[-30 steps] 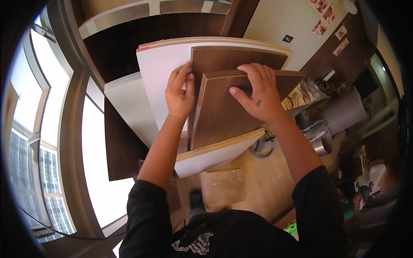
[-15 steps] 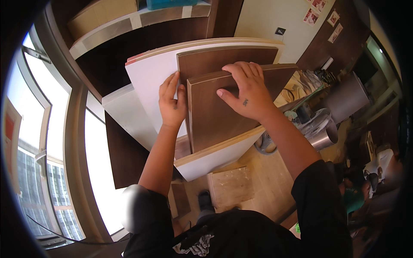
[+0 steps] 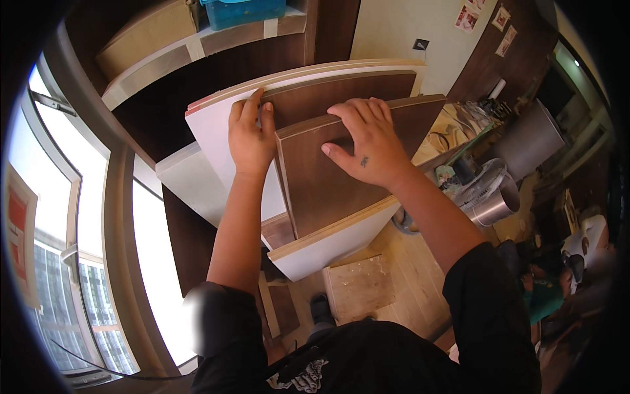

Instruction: The person handles and organizes large wooden cabinet panels and drawer fronts in a room under renovation. They pick up, inspect, and stack the wooden pieces, moving them from a pile to a vertical position against a wall unit. The person also briefly handles a green cloth and a smartphone on the floor.

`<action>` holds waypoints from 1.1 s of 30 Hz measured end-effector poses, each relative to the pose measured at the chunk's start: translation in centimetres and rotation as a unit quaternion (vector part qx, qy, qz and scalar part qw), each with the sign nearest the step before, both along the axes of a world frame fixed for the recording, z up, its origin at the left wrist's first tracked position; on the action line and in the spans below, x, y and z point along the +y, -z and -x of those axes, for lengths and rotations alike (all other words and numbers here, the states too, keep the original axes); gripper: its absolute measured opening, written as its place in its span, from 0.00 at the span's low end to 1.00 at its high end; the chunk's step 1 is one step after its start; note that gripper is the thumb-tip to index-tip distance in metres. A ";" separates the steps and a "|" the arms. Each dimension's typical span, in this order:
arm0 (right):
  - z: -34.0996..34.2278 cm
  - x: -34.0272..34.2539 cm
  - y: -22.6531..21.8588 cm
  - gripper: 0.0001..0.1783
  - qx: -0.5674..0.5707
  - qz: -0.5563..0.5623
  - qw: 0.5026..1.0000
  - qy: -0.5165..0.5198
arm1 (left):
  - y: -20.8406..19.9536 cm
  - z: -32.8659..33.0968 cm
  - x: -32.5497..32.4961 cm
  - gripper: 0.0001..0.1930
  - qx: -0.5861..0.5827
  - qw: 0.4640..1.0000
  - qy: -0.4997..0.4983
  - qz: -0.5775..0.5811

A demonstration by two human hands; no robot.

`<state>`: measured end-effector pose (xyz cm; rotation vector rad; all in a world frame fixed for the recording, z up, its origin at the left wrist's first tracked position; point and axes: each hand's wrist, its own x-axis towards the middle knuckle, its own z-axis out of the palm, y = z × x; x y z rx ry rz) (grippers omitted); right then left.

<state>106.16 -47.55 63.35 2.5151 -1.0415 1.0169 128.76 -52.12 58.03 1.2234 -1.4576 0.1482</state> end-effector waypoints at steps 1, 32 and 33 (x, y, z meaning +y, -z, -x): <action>0.0 0.0 0.0 0.29 -0.004 0.002 1.000 -0.003 | 0.0 -0.1 -0.1 0.16 -0.005 1.000 -0.002 0.005; 0.7 0.0 0.8 0.29 -0.041 0.009 0.999 -0.005 | 6.0 -3.3 5.9 0.20 0.205 0.967 0.076 -0.131; 0.7 -0.1 0.9 0.29 -0.043 0.011 0.999 -0.008 | 4.8 -2.8 6.4 0.20 0.184 0.976 0.066 -0.098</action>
